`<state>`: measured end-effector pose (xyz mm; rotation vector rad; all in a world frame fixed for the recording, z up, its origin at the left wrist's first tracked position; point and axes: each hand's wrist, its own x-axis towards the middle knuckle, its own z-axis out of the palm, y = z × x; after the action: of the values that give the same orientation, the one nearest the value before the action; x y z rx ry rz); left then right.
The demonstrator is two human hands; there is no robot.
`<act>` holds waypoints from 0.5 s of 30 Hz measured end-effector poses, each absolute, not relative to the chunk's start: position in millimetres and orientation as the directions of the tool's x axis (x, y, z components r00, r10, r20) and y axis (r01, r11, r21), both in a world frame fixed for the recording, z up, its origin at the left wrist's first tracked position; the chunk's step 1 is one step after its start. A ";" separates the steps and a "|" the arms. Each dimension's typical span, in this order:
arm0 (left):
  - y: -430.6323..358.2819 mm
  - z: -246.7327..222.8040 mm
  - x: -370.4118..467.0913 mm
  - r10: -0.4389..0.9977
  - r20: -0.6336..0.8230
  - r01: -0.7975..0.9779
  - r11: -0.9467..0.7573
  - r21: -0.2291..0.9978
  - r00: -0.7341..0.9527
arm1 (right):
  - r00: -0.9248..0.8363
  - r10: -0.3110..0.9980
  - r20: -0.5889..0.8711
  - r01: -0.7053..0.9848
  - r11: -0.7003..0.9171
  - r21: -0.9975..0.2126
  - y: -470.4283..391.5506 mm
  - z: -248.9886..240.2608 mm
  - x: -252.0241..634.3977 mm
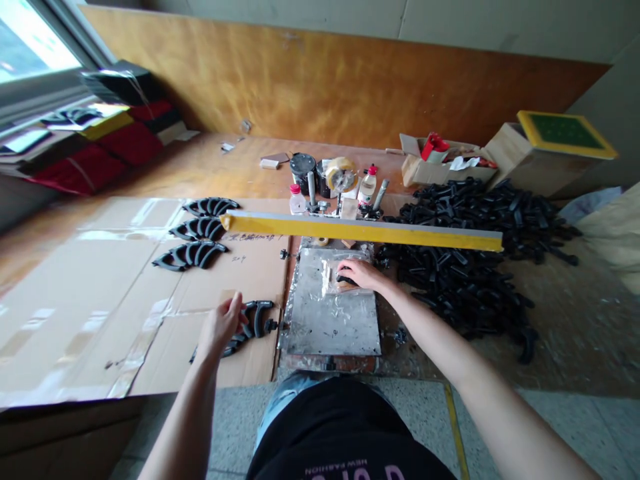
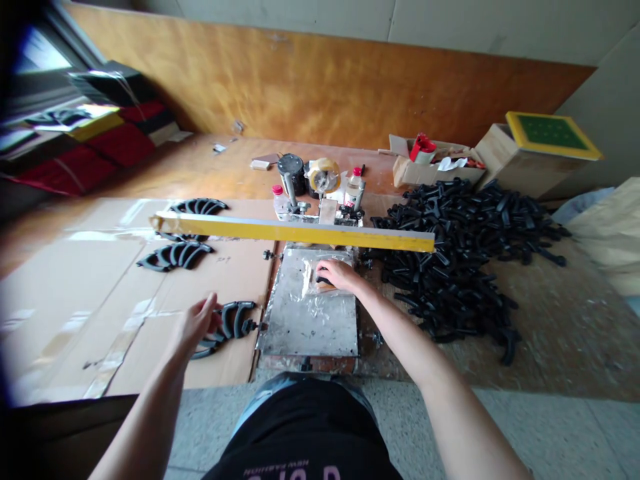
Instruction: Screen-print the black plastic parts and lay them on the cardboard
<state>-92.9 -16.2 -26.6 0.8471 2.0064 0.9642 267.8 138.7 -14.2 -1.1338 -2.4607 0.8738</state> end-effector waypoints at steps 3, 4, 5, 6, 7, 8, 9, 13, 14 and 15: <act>30.4 19.2 -48.6 0.906 -0.187 0.299 0.311 0.902 -0.379 | -0.623 0.781 -0.045 0.660 0.494 -0.566 151.5 -23.0 242.4; 42.0 33.6 -35.8 0.926 -0.136 0.285 0.244 0.927 -0.351 | -0.588 0.808 -0.030 0.696 0.488 -0.527 152.5 -25.3 240.1; 51.4 47.2 -24.4 0.940 -0.080 0.256 0.172 0.951 -0.332 | -0.554 0.833 0.004 0.726 0.485 -0.487 151.4 -27.2 240.2; 58.9 59.8 -14.2 0.946 -0.022 0.209 0.094 0.973 -0.323 | -0.535 0.843 0.052 0.741 0.498 -0.451 148.2 -28.9 241.7; 64.6 71.2 -5.1 0.946 0.034 0.147 0.014 0.989 -0.324 | -0.541 0.835 0.103 0.739 0.530 -0.417 143.1 -30.9 243.8; 68.9 81.3 3.0 0.942 0.081 0.075 -0.060 0.995 -0.325 | -0.567 0.811 0.146 0.722 0.574 -0.385 136.8 -33.4 246.0; 72.0 89.6 10.1 0.941 0.115 0.002 -0.120 0.993 -0.319 | -0.605 0.777 0.174 0.697 0.623 -0.355 129.9 -36.5 247.6; 73.1 102.3 27.8 0.959 0.126 -0.148 -0.168 0.975 -0.255 | -0.633 0.756 0.163 0.699 0.650 -0.300 111.8 -50.8 253.5; 69.8 100.3 28.6 0.955 0.122 -0.138 -0.164 0.977 -0.270 | -0.579 0.798 0.167 0.737 0.600 -0.310 111.9 -52.5 257.9; 64.9 96.7 27.7 0.948 0.114 -0.130 -0.159 0.979 -0.297 | -0.517 0.837 0.177 0.771 0.546 -0.328 113.8 -52.8 264.9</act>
<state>27.7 64.9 96.7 1.0410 1.2313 1.5958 264.9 113.8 -52.8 -1.3292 -2.4726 0.2979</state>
